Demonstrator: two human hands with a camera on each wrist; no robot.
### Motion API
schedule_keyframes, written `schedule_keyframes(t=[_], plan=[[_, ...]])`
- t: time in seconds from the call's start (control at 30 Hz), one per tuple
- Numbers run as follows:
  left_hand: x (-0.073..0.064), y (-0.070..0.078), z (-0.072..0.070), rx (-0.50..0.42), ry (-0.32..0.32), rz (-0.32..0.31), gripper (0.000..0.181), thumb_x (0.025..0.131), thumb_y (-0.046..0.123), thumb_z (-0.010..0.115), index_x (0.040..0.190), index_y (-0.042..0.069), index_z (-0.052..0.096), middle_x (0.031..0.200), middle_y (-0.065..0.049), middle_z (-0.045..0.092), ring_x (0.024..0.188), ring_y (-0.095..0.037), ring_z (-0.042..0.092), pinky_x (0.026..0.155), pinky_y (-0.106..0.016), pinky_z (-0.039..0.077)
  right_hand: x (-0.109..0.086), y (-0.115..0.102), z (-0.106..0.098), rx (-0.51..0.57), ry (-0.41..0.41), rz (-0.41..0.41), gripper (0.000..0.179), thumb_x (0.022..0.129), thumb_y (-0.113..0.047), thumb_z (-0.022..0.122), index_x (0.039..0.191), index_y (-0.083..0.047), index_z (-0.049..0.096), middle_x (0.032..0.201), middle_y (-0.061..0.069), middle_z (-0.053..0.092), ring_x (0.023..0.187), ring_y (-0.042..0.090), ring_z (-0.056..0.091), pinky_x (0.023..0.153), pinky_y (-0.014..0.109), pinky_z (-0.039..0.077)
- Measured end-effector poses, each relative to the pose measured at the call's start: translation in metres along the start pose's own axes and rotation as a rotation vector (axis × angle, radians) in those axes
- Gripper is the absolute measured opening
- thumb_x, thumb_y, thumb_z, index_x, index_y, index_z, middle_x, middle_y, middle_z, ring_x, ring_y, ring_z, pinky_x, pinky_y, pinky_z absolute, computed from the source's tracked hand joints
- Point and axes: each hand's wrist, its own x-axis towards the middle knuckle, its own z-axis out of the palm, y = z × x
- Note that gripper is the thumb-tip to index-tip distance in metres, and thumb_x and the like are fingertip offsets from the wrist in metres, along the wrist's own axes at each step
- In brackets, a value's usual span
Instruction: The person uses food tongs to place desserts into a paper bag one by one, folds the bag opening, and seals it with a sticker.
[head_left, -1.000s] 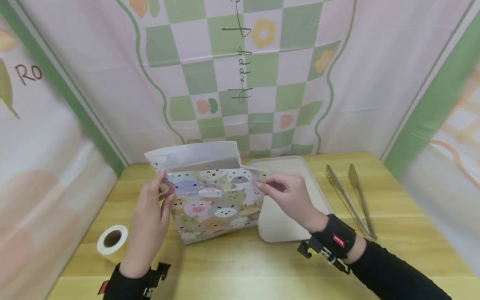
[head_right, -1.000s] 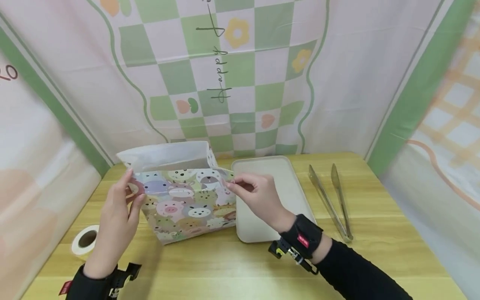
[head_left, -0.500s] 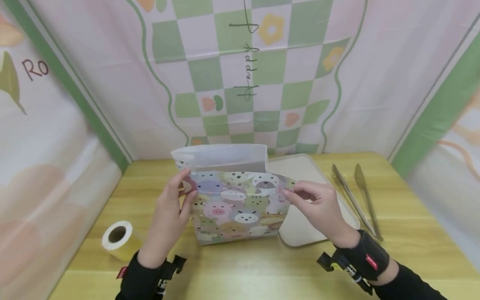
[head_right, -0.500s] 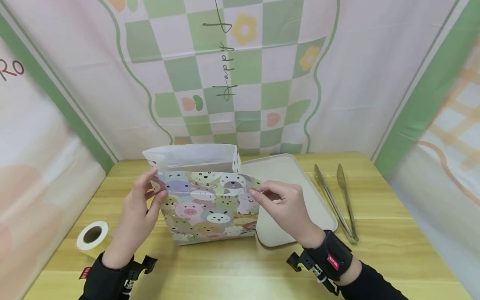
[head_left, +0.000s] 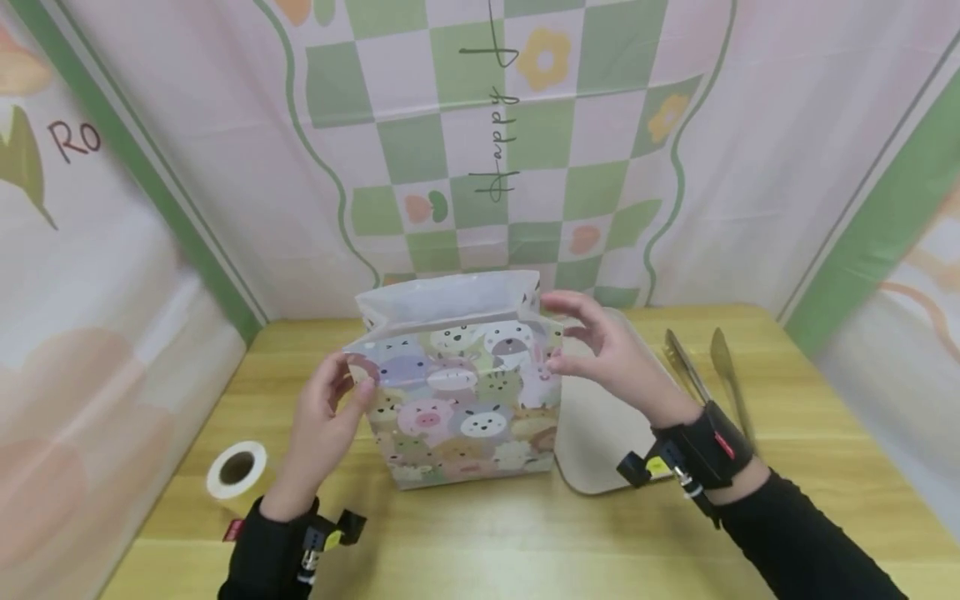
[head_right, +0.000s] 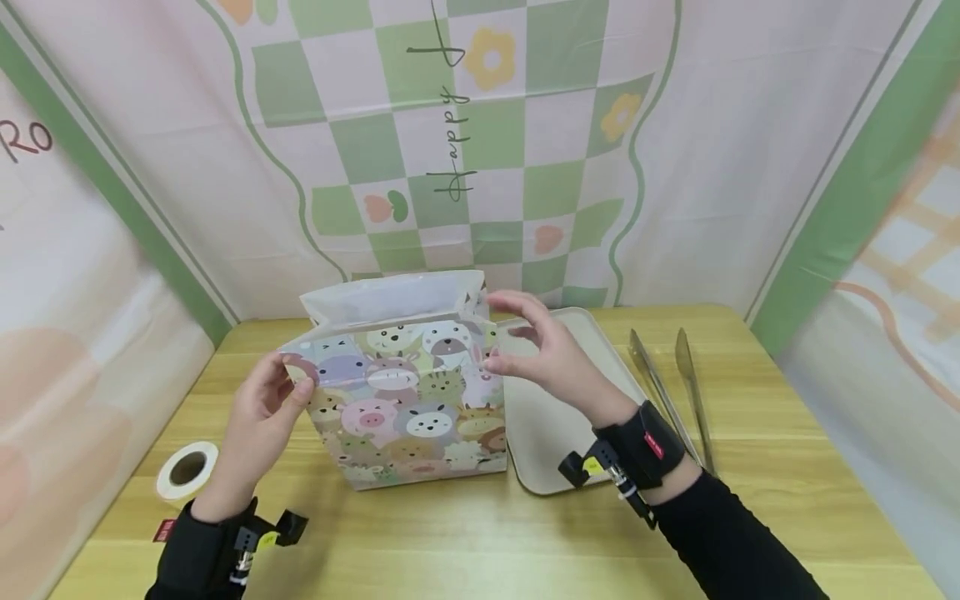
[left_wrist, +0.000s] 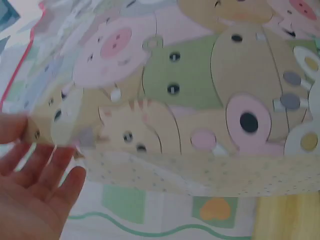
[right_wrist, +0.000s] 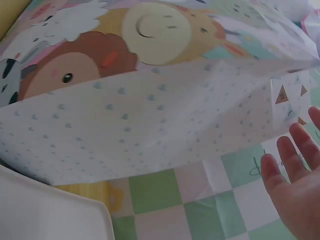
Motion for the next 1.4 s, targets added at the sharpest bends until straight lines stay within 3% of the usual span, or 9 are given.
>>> schedule_keyframes(t=[0.13, 0.23, 0.37, 0.53, 0.73, 0.9, 1.07, 1.23, 1.4], plan=[[0.009, -0.011, -0.004, -0.072, -0.059, 0.05, 0.015, 0.095, -0.008, 0.06, 0.11, -0.012, 0.059, 0.154, -0.023, 0.044, 0.153, -0.03, 0.035, 0.134, -0.054, 0.025, 0.012, 0.006, -0.011, 0.063, -0.134, 0.006, 0.105, 0.087, -0.006, 0.082, 0.169, -0.008, 0.016, 0.176, 0.019, 0.017, 0.162, 0.041, 0.018, 0.133, 0.033, 0.027], [0.016, -0.019, -0.008, -0.143, -0.133, 0.063, 0.021, 0.094, -0.007, 0.058, 0.11, 0.005, 0.063, 0.169, -0.032, 0.016, 0.159, -0.053, 0.008, 0.123, -0.084, 0.004, 0.02, 0.009, -0.017, 0.119, -0.23, 0.053, 0.119, 0.087, -0.018, 0.086, 0.17, -0.013, 0.001, 0.176, 0.024, 0.01, 0.162, 0.048, 0.012, 0.133, 0.063, 0.013], [0.021, -0.023, -0.014, -0.177, -0.261, -0.016, 0.039, 0.097, -0.003, 0.054, 0.124, 0.025, 0.057, 0.172, -0.024, 0.017, 0.146, -0.037, 0.04, 0.119, -0.056, 0.047, 0.023, 0.012, -0.017, 0.129, -0.266, 0.116, 0.119, 0.087, -0.028, 0.086, 0.169, -0.004, 0.002, 0.171, 0.033, 0.017, 0.159, 0.053, 0.018, 0.13, 0.07, 0.012], [0.025, -0.025, -0.012, -0.157, -0.25, -0.003, 0.019, 0.098, -0.008, 0.054, 0.116, -0.007, 0.055, 0.148, -0.004, 0.047, 0.117, -0.008, 0.055, 0.098, -0.016, 0.052, 0.019, 0.012, -0.012, -0.002, -0.155, 0.18, 0.083, 0.092, -0.015, 0.079, 0.159, 0.006, 0.034, 0.162, 0.03, 0.042, 0.15, 0.049, 0.042, 0.125, 0.062, 0.035], [0.023, -0.024, -0.001, -0.151, -0.052, -0.129, 0.023, 0.096, -0.01, 0.064, 0.105, 0.002, 0.047, 0.106, 0.014, 0.06, 0.094, -0.003, 0.056, 0.083, -0.015, 0.047, 0.016, 0.017, 0.001, -0.106, 0.016, 0.106, 0.028, 0.093, -0.009, 0.077, 0.12, -0.001, 0.071, 0.119, 0.016, 0.075, 0.121, 0.025, 0.07, 0.11, 0.049, 0.056], [0.024, -0.029, 0.007, -0.184, 0.035, -0.112, 0.036, 0.093, -0.017, 0.064, 0.108, 0.01, 0.045, 0.096, 0.018, 0.064, 0.074, -0.003, 0.049, 0.062, -0.015, 0.039, 0.018, 0.024, 0.013, -0.182, 0.13, -0.029, 0.012, 0.091, -0.004, 0.08, 0.085, -0.004, 0.069, 0.088, 0.006, 0.075, 0.094, -0.002, 0.072, 0.093, 0.022, 0.062], [0.026, -0.032, 0.005, -0.12, -0.042, -0.073, 0.018, 0.094, -0.011, 0.065, 0.11, -0.006, 0.058, 0.095, 0.02, 0.067, 0.069, -0.002, 0.048, 0.057, -0.015, 0.039, 0.018, 0.027, 0.02, -0.238, 0.192, -0.145, 0.017, 0.088, 0.004, 0.08, 0.08, -0.003, 0.066, 0.082, 0.008, 0.075, 0.086, -0.004, 0.071, 0.085, 0.015, 0.062], [0.025, -0.031, 0.001, -0.2, -0.168, -0.054, 0.026, 0.094, -0.013, 0.058, 0.12, -0.016, 0.056, 0.116, 0.019, 0.068, 0.099, -0.001, 0.064, 0.082, -0.012, 0.054, 0.017, 0.032, 0.019, -0.265, 0.184, -0.273, 0.019, 0.086, 0.009, 0.079, 0.101, 0.0, 0.074, 0.094, 0.014, 0.078, 0.088, 0.007, 0.075, 0.085, 0.015, 0.062], [0.022, -0.032, 0.005, -0.252, -0.172, -0.008, 0.04, 0.095, -0.015, 0.055, 0.127, 0.005, 0.068, 0.123, 0.022, 0.069, 0.115, 0.0, 0.066, 0.103, -0.017, 0.055, 0.021, 0.034, 0.017, -0.25, 0.121, -0.472, 0.036, 0.081, 0.019, 0.076, 0.112, 0.001, 0.075, 0.108, 0.021, 0.078, 0.104, 0.004, 0.074, 0.091, 0.015, 0.061]])
